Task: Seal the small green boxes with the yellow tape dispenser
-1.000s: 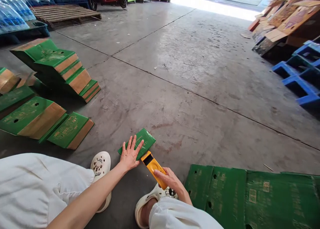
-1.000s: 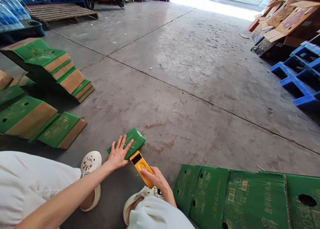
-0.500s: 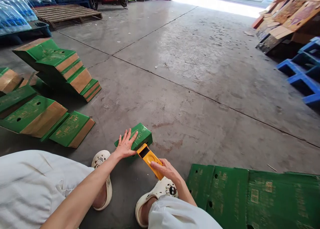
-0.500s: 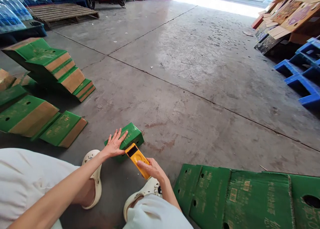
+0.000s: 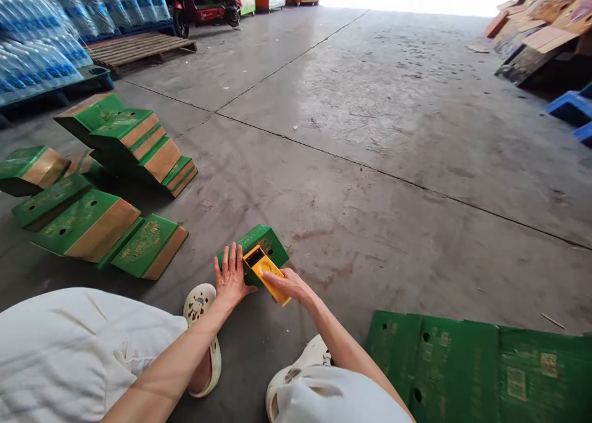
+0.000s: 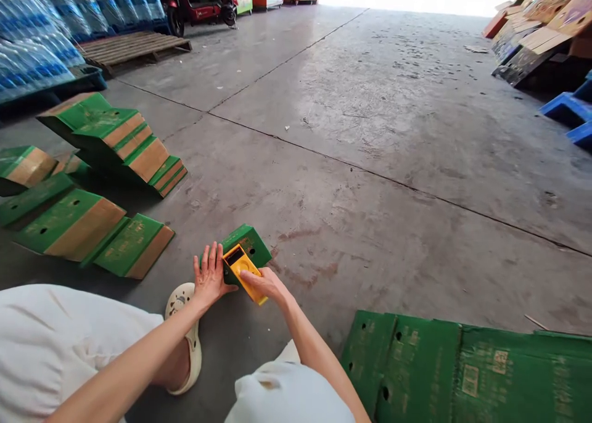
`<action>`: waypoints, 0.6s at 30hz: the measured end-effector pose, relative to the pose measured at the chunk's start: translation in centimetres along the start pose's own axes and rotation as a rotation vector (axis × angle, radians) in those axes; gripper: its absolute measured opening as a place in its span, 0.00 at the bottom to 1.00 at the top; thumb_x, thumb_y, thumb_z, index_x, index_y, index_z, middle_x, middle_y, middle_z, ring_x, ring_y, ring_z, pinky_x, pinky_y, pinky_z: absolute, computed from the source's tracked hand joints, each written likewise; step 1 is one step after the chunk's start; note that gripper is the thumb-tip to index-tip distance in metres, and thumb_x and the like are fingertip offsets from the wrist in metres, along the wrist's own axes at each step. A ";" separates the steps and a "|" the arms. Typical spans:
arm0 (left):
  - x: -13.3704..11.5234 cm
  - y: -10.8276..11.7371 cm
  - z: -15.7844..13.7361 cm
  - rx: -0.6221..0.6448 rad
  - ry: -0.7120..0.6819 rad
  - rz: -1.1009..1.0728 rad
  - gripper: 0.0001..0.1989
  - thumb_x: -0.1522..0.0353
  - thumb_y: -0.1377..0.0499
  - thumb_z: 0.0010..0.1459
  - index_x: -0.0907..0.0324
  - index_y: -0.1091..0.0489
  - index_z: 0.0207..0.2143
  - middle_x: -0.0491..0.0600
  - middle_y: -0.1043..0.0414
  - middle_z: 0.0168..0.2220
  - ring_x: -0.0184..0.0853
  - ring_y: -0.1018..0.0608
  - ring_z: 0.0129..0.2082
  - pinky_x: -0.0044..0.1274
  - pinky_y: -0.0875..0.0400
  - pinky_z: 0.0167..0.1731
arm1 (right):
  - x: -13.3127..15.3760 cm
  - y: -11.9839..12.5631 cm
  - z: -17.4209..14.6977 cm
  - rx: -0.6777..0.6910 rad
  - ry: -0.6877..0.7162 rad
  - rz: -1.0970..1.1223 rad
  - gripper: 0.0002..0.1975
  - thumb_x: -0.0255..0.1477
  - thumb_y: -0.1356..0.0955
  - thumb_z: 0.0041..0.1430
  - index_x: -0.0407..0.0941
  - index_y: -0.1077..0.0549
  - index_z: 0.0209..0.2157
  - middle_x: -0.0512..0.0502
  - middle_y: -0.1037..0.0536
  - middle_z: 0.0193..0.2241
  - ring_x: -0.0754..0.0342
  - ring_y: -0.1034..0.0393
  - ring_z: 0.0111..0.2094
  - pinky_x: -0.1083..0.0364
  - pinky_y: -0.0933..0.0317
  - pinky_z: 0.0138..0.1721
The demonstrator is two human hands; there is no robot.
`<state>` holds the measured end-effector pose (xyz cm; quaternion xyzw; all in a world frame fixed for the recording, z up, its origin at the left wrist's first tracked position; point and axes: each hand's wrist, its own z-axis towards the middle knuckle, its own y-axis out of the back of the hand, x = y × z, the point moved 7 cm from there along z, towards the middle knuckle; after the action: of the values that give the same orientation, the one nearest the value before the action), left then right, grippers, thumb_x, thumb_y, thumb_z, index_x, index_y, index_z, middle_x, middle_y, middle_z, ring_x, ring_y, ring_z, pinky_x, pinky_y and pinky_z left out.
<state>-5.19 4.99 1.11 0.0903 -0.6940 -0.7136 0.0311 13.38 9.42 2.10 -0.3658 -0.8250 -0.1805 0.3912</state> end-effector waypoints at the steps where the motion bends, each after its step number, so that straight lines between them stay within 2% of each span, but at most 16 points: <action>1: -0.2 -0.3 -0.2 -0.002 0.003 0.000 0.71 0.49 0.25 0.48 0.60 0.66 0.80 0.65 0.63 0.79 0.58 0.60 0.79 0.55 0.68 0.74 | -0.2 -0.1 -0.1 0.000 0.003 0.000 0.31 0.60 0.27 0.56 0.44 0.24 0.32 0.46 0.21 0.25 0.52 0.27 0.25 0.57 0.38 0.25; 6: 0.2 -0.6 0.8 0.037 0.037 0.020 0.73 0.43 0.26 0.46 0.59 0.63 0.80 0.66 0.62 0.79 0.60 0.58 0.79 0.58 0.70 0.72 | 0.3 -0.2 0.1 -0.073 0.044 -0.041 0.31 0.60 0.28 0.58 0.43 0.22 0.35 0.47 0.22 0.26 0.52 0.27 0.27 0.58 0.38 0.26; 10: 0.7 -0.2 1.7 0.065 0.079 0.031 0.72 0.40 0.28 0.46 0.56 0.64 0.80 0.65 0.60 0.79 0.63 0.51 0.77 0.64 0.68 0.69 | 0.0 -0.1 -0.8 -0.060 0.045 -0.053 0.30 0.59 0.29 0.59 0.43 0.24 0.34 0.47 0.22 0.25 0.51 0.25 0.27 0.57 0.37 0.27; 14: 0.9 0.0 2.1 0.105 0.098 0.022 0.72 0.40 0.27 0.46 0.52 0.64 0.79 0.65 0.61 0.79 0.63 0.43 0.74 0.65 0.66 0.68 | -2.8 0.6 -3.7 -0.055 -0.008 -0.054 0.30 0.60 0.29 0.57 0.44 0.25 0.32 0.45 0.22 0.25 0.49 0.24 0.26 0.56 0.36 0.27; 18: 0.6 0.1 2.0 0.123 0.080 0.033 0.72 0.40 0.25 0.42 0.45 0.62 0.79 0.63 0.62 0.80 0.64 0.40 0.71 0.67 0.65 0.67 | -5.7 1.2 -6.5 -0.064 -0.039 -0.022 0.29 0.60 0.27 0.54 0.46 0.26 0.28 0.44 0.24 0.24 0.48 0.25 0.26 0.54 0.35 0.28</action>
<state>-6.17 6.85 1.18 0.1092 -0.7360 -0.6650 0.0649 19.98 3.80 1.76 -0.3725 -0.8303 -0.2038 0.3610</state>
